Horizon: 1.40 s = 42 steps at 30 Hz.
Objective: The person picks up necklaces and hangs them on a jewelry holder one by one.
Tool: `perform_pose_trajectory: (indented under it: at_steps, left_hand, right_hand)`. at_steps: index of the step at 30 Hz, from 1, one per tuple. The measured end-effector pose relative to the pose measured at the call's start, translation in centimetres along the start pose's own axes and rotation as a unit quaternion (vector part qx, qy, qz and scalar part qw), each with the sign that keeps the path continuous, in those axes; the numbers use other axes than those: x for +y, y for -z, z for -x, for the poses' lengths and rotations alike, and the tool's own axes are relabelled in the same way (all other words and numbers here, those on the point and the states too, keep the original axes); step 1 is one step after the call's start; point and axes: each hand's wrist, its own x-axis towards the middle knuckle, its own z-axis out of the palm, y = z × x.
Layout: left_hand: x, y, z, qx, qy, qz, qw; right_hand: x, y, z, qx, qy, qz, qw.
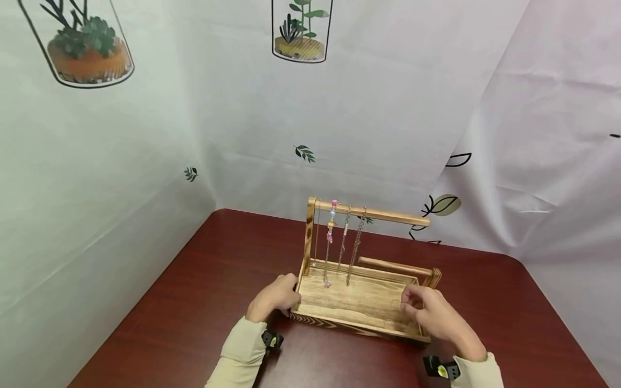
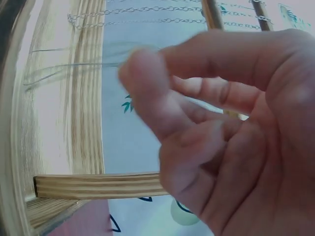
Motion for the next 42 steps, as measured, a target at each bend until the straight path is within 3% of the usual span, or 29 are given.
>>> perform_pose_trajectory:
  at_steps: [5,12,15,20,26,33,39,42]
  left_hand:
    - [-0.1,-0.4,0.4,-0.006,0.006,0.0,1.0]
    - [0.0,-0.2,0.1,-0.005,0.01,-0.005,0.9999]
    - [0.0,-0.2,0.1,-0.007,0.01,-0.005,0.9999]
    - [-0.1,-0.1,0.1,-0.001,0.006,-0.003,1.0]
    - [0.1,-0.1,0.0,-0.002,0.006,0.004,1.0]
    - [0.2,0.1,-0.2,0.003,0.005,-0.006,1.0]
    - [0.1,0.1,-0.1,-0.008,0.003,-0.013,0.9999]
    - [0.1,0.0,0.0,-0.005,0.0,-0.016,0.9999]
  right_hand:
    - [0.2,-0.3,0.5,-0.007,0.011,-0.033,0.9994]
    - [0.2,-0.3,0.3,0.029,0.045,0.035,0.998]
    - [0.3,-0.4,0.2,0.037,0.046,0.037,0.9976]
    - [0.3,-0.5,-0.1,0.037,0.054,0.014,0.9978]
    - [-0.1,-0.6,-0.4,0.071,0.053,-0.017,0.9959]
    - [-0.6,-1.0,-1.0,0.092,0.051,-0.096,0.9898]
    - [-0.7,-2.0,-1.5,0.069,0.063,-0.182,0.9788]
    - [-0.7,-2.7,-1.9,0.062,0.077,-0.182,0.9783]
